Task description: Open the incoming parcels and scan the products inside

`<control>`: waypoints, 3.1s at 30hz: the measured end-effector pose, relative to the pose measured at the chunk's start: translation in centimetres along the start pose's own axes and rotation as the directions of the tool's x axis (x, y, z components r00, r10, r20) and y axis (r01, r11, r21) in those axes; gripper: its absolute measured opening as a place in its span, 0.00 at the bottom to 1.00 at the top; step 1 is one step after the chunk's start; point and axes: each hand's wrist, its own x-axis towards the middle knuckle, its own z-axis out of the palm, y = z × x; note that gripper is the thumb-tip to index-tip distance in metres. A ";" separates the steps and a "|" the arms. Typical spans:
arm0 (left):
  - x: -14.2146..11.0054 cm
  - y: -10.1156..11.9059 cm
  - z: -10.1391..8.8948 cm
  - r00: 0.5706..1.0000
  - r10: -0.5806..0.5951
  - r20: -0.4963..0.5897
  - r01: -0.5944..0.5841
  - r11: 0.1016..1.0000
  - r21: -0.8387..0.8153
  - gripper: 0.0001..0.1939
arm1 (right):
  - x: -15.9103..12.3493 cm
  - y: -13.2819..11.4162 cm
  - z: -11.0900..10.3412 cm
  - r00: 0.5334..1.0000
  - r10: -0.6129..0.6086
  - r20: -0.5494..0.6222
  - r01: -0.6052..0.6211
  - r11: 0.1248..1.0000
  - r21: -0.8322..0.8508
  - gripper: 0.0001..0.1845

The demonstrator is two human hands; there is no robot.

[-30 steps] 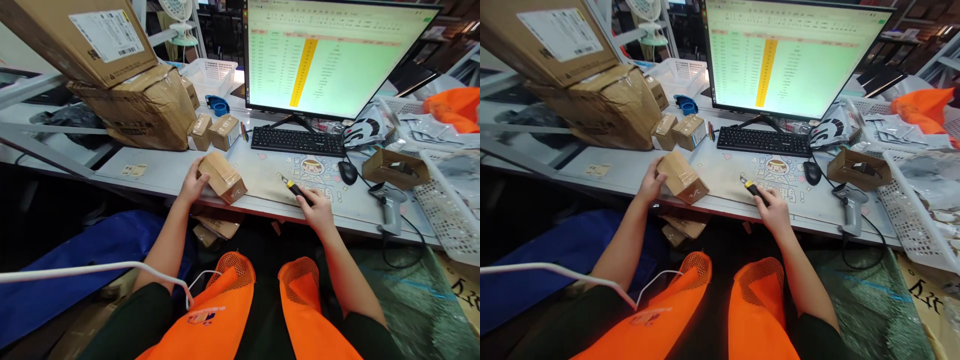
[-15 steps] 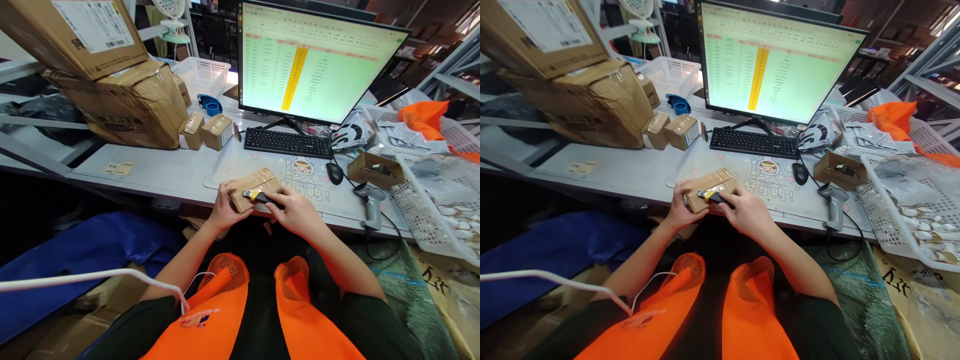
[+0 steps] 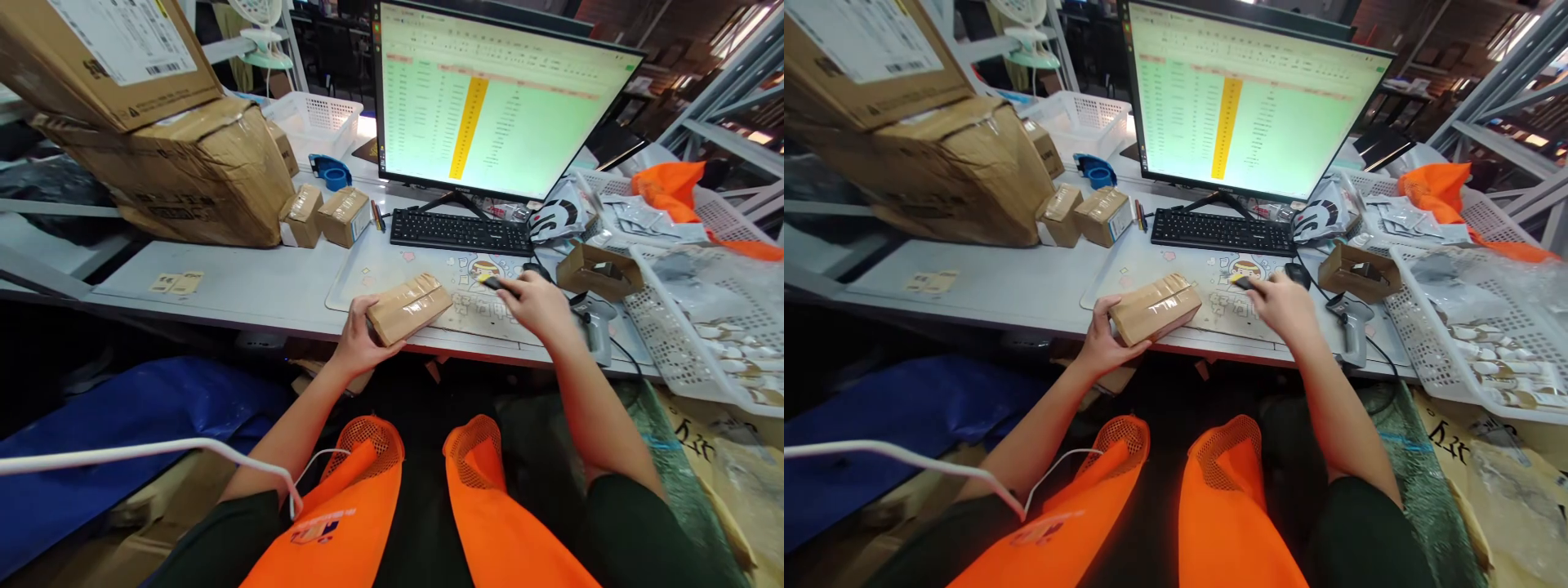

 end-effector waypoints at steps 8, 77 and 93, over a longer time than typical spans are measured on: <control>10.7 2.8 -2.5 0.854 -0.232 0.466 0.071 0.939 0.336 0.28 | -0.7 1.5 6.0 0.956 0.286 0.062 -0.289 0.957 0.038 0.23; 11.5 -4.8 12.4 0.822 -0.548 0.157 0.524 0.617 -0.587 0.24 | 8.3 -0.6 1.5 0.974 0.210 0.083 -0.178 0.488 0.854 0.50; 15.6 -2.9 15.4 0.839 -0.128 0.528 0.049 0.986 0.160 0.41 | -14.5 8.6 2.0 0.574 0.819 0.021 0.077 -0.079 0.994 0.34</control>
